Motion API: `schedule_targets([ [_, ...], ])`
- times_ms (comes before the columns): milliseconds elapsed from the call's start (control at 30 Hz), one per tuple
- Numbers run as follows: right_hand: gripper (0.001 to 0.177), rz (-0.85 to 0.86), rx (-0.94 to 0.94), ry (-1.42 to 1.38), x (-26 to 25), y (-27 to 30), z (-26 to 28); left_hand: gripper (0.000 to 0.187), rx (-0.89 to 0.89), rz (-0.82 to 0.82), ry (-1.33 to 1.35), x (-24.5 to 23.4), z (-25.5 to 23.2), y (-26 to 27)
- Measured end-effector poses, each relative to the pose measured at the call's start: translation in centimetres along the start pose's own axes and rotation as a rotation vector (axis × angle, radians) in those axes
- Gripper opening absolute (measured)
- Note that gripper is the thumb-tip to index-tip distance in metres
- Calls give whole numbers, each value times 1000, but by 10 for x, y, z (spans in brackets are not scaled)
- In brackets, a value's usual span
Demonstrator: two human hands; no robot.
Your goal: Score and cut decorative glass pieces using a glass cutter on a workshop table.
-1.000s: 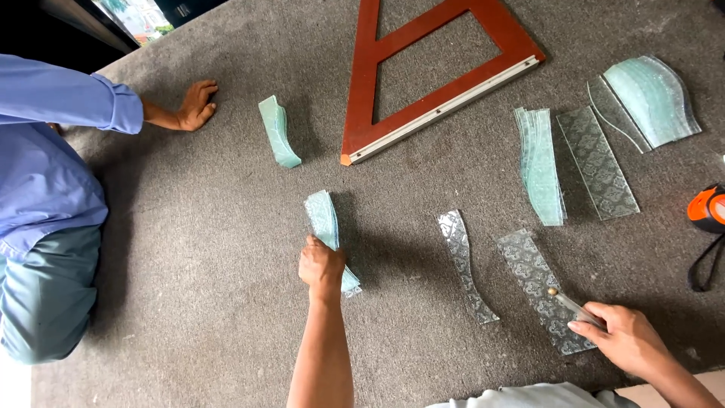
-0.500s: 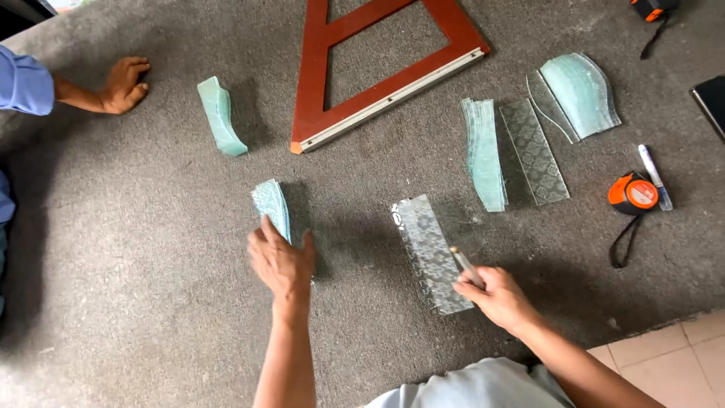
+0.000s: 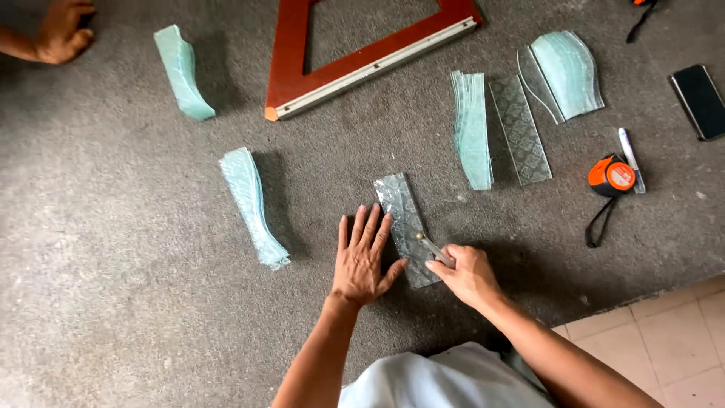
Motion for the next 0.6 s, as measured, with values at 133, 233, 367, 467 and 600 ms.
schedule_targets([
  [133, 43, 35, 122, -20, 0, -4, -5, 89, 18, -4, 42, 3, 5, -6],
  [233, 42, 39, 107, -10, -7, -2, -1, 92, -14, 23, 53, 2, 3, -6],
  [367, 40, 41, 96, -85, -5, -1, 5, 92, -26, 25, 98, 0, 7, -5],
  [467, 35, 51, 147, -79, -9, 2, 8, 92, -23, 18, 115, 2, 7, -4],
  [600, 34, 11, 112, -71, -7, 3, 2, 93, -21, 21, 112, 3, 6, -5],
])
Point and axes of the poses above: each hand's wrist, its own y-axis away from the middle knuckle, its own x-axis out of the palm, z = x × y, the point moved 5 cm from there along -y, towards the middle knuckle, and after that the axes turned 1 degree about -z, right-handed, at the moved point
